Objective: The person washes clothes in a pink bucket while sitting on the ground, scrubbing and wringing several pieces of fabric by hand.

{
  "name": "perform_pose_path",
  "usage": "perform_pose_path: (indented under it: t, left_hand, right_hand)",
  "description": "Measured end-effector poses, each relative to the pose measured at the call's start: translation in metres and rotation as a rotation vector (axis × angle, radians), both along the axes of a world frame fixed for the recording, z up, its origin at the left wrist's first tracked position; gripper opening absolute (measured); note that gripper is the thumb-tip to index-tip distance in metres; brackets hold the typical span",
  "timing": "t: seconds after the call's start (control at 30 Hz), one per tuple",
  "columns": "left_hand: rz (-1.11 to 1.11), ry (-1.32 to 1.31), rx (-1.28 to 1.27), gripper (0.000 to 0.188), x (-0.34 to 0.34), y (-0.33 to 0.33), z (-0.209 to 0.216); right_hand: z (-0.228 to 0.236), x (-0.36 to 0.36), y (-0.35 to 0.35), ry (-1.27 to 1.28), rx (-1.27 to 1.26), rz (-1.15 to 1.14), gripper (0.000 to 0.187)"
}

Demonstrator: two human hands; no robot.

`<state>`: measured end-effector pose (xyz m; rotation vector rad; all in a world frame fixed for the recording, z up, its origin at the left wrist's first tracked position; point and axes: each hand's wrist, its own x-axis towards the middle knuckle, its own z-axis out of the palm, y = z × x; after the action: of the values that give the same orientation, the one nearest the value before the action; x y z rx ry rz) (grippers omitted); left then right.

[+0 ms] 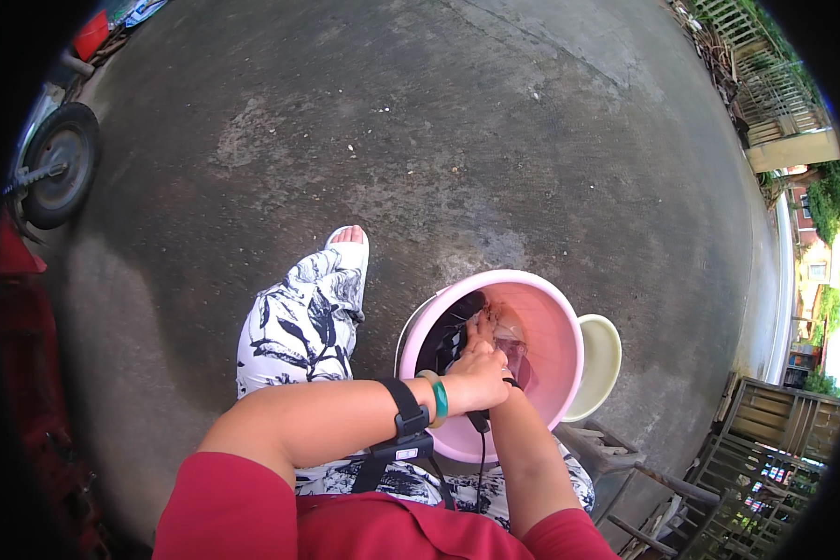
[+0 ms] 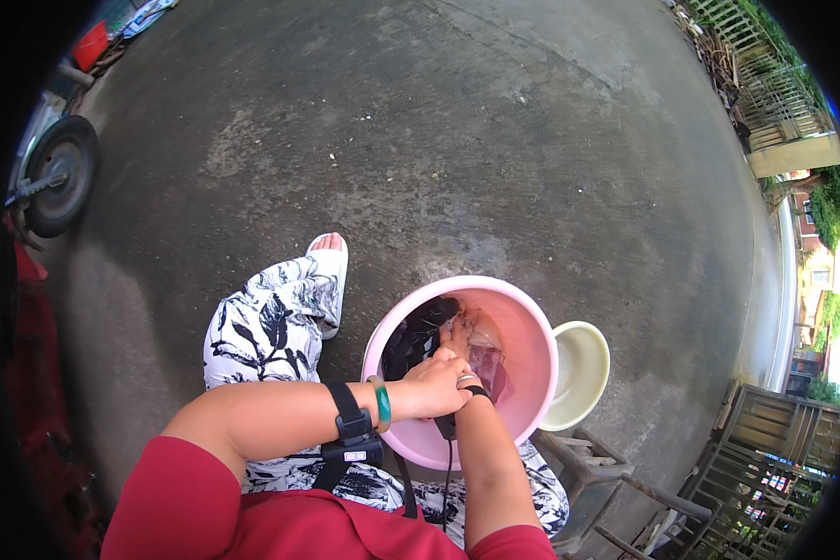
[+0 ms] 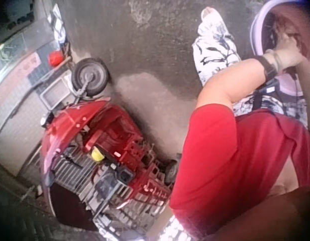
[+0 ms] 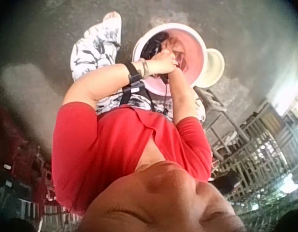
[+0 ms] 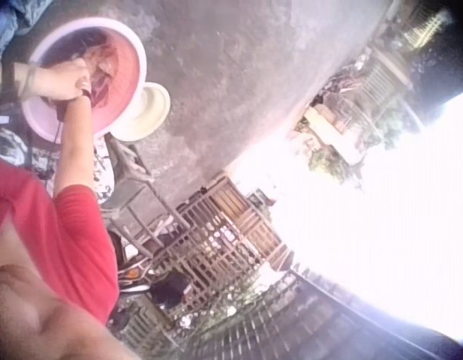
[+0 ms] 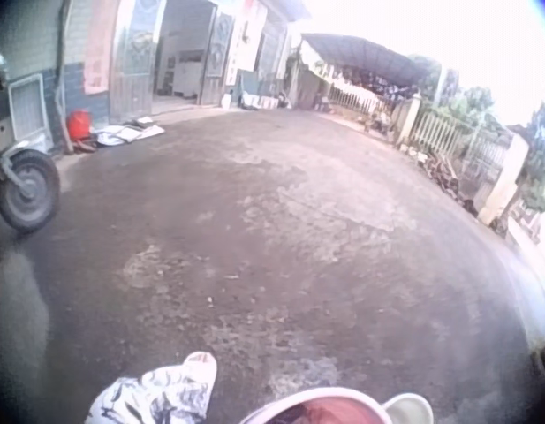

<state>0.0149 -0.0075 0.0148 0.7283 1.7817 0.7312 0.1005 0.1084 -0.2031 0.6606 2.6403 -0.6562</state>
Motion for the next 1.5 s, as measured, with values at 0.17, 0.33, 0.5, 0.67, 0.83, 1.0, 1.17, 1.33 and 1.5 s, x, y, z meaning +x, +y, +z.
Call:
perform_pose_path:
  t: [0.17, 0.33, 0.5, 0.67, 0.83, 1.0, 1.17, 1.33, 1.5]
  left_hand:
    - [0.057, -0.05, 0.055, 0.037, 0.0, -0.001, 0.003]
    - [0.13, -0.124, 0.046, 0.033, -0.013, 0.011, -0.001]
    - [0.335, -0.082, 0.105, 0.03, -0.024, 0.018, -0.026]
    - [0.419, -0.111, 0.126, 0.046, -0.026, 0.026, -0.035]
    - [0.417, -0.345, 0.122, 0.06, -0.016, 0.03, -0.049]
    - [0.322, -1.112, 0.082, 0.05, -0.014, 0.024, -0.008]
    - [0.407, -1.277, 0.294, 0.035, -0.008, 0.026, -0.001]
    - [0.471, -1.259, 0.374, 0.039, -0.005, 0.025, 0.006]
    - [0.492, -0.978, 0.301, 0.041, -0.002, 0.019, 0.004]
  right_hand:
    - [-0.024, -0.007, 0.019, -0.266, -0.068, -0.05, 0.026]
    - [0.025, -0.009, 0.049, -0.205, -0.387, -0.509, 0.022]
    - [0.172, -0.017, 0.024, 0.202, -1.089, -0.984, 0.02]
    - [0.268, 0.02, 0.012, 0.52, -1.166, -0.809, 0.02]
    - [0.342, 0.04, -0.019, 0.808, -1.193, -0.772, 0.026]
    - [0.322, 0.049, -0.03, 0.952, -1.111, -0.852, 0.028]
    - [0.253, 0.042, -0.042, 0.842, -0.463, -0.723, 0.052]
    - [0.239, 0.016, -0.072, 0.79, 0.213, -0.364, 0.057]
    - [0.213, 0.014, -0.072, 0.923, 0.103, -0.526, 0.032]
